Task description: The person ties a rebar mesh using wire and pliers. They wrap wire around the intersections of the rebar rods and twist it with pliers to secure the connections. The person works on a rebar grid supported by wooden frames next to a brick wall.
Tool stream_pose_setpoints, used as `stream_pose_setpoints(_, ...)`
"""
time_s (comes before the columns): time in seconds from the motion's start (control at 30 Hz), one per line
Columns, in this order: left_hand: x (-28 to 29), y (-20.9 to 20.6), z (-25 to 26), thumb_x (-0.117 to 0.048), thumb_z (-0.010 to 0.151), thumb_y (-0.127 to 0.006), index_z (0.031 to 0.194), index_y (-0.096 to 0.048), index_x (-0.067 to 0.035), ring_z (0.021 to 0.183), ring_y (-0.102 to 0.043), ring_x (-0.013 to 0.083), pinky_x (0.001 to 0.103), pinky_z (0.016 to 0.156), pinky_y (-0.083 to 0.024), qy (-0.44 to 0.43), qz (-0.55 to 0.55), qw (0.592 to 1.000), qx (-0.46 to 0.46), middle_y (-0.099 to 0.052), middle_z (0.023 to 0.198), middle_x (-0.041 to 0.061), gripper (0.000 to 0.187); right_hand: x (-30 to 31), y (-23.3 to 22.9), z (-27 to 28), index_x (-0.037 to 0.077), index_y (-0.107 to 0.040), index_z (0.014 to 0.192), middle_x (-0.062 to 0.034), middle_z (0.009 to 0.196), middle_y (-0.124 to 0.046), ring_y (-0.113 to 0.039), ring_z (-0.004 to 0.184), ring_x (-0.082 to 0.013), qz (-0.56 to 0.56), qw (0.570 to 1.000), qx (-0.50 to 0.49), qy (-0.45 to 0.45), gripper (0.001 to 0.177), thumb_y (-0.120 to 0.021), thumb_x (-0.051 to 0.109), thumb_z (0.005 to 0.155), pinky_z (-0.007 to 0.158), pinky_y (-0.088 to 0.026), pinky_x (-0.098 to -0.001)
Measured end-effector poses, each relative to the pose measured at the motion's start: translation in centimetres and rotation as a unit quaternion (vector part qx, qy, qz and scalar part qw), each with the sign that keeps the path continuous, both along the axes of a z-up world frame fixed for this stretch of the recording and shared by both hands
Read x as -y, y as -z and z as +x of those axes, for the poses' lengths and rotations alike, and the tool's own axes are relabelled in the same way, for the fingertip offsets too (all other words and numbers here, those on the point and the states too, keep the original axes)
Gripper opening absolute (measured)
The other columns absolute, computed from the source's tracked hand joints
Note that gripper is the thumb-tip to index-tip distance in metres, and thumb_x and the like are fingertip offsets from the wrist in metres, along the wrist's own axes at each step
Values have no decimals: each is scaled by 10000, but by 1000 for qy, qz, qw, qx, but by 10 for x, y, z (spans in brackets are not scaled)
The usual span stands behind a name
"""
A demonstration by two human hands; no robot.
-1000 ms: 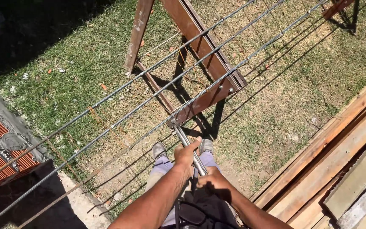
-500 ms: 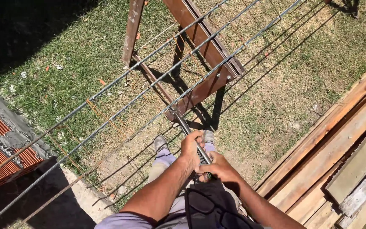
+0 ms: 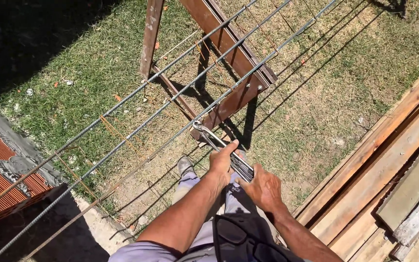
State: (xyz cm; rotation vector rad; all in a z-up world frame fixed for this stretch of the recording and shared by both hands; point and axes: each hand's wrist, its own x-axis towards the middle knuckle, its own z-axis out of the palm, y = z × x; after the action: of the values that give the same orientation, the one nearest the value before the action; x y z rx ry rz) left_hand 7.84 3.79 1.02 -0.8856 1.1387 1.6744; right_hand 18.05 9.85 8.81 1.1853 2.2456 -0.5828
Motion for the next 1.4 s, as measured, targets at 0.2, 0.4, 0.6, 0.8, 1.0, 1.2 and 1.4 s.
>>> stream_pose_setpoints(0.2, 37, 8, -6, -384, 852, -817, 1039, -591, -79, 846, -753, 240, 375, 729, -655, 70, 87, 993, 44, -717, 979, 156, 423, 4, -8, -4, 3, -549, 924, -193, 813, -714, -770, 724, -256, -325, 903, -172, 222, 342, -784, 245, 871, 652, -642, -333)
stream_pose_setpoints(0.4, 71, 10, -3, -412, 855, -667, 1135, -673, -85, 764, -751, 231, 382, 640, -638, 178, 184, 964, 73, -733, 986, 164, 430, 6, 32, 20, 1, -590, 987, -199, 854, -712, -752, 816, -285, -476, 794, -185, 331, 354, -703, 328, 913, 783, -632, -432)
stream_pose_setpoints(0.6, 95, -22, -9, -21, 789, -638, 1183, -681, 9, 890, -724, 352, 376, 644, -607, 109, 39, 990, 79, -699, 1175, 174, 397, -7, 59, 64, 39, -681, 1075, -84, 752, -665, -518, 519, -127, -434, 832, -178, 296, 133, -655, 108, 964, 485, -467, -285)
stream_pose_setpoints(0.8, 144, -19, -68, -279, 1004, -482, 1286, -572, -179, 678, -716, 189, 254, 505, -514, 257, -195, 926, -196, -697, 1292, 61, 313, -10, 4, 58, 63, -306, 1538, -131, 1619, -311, -312, 1509, -275, -219, 966, -24, 138, 854, -584, 532, 881, 1235, -248, -443)
stream_pose_setpoints(1.0, 160, 40, -114, -266, 967, -519, 1381, -563, -251, 1245, -576, 231, 523, 1082, -410, 362, -330, 787, -374, -590, 1413, 47, 417, -8, -14, 53, 122, -510, 716, 3, 623, -475, -442, 602, -148, -166, 964, -205, 32, 431, -523, 466, 975, 585, -386, -328)
stream_pose_setpoints(1.2, 158, 39, -115, -233, 944, -518, 1216, -727, -270, 480, -508, 116, 379, 698, -587, 379, -322, 784, -372, -768, 851, 42, 344, 0, 5, 9, 114, -601, 826, -15, 643, -450, -453, 612, -186, -140, 983, -122, 11, 379, -532, 446, 996, 606, -360, -362)
stream_pose_setpoints(1.4, 161, 24, -118, -103, 980, -540, 1211, -733, -166, 1235, -593, 376, 535, 1076, -419, 329, -289, 810, -389, -711, 1201, 166, 307, 8, 1, -2, 56, -570, 701, -255, 641, -573, -545, 628, -359, -154, 971, -181, 33, 372, -622, 329, 948, 649, -483, -444)
